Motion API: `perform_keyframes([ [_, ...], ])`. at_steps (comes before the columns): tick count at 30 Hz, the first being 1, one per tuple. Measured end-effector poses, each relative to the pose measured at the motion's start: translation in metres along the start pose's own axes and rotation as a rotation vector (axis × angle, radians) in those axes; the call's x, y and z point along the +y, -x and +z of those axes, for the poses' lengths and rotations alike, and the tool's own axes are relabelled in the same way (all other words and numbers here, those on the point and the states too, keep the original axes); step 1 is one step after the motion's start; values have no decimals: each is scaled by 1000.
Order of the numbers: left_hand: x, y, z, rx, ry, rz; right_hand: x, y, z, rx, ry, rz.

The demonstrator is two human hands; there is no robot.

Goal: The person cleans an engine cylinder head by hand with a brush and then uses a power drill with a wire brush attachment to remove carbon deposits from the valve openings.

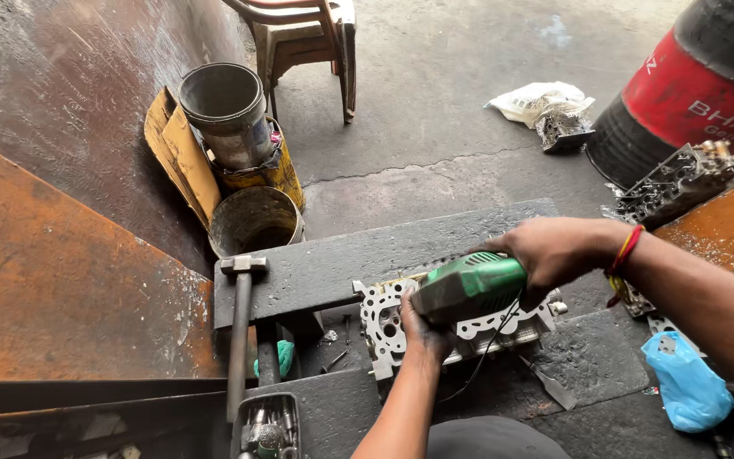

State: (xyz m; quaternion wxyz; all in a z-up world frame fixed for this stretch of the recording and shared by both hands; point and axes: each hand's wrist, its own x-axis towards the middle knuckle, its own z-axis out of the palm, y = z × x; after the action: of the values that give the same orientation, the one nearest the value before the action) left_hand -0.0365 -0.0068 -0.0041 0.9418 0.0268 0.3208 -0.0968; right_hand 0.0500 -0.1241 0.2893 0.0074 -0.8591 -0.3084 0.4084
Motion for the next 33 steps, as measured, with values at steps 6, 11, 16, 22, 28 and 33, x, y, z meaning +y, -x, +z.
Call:
perform_keyframes([
  [6, -3, 20, -1, 10, -30, -35, -12, 8, 16, 0, 106, 38],
  [11, -11, 18, -2, 122, -179, -78, 2, 24, 47, 7, 160, 125],
  [16, -42, -10, -16, 61, -178, -118, 57, 53, 102, 136, -268, 82],
  [22, -79, 8, -4, 109, -296, -153, 69, 107, 121, 114, -259, 249],
  [28, -54, 25, 0, 287, -435, -59, 20, 95, 92, 43, -182, 265],
  [33, -15, 25, -44, 89, -252, 31, -37, 49, 87, 27, 100, 193],
])
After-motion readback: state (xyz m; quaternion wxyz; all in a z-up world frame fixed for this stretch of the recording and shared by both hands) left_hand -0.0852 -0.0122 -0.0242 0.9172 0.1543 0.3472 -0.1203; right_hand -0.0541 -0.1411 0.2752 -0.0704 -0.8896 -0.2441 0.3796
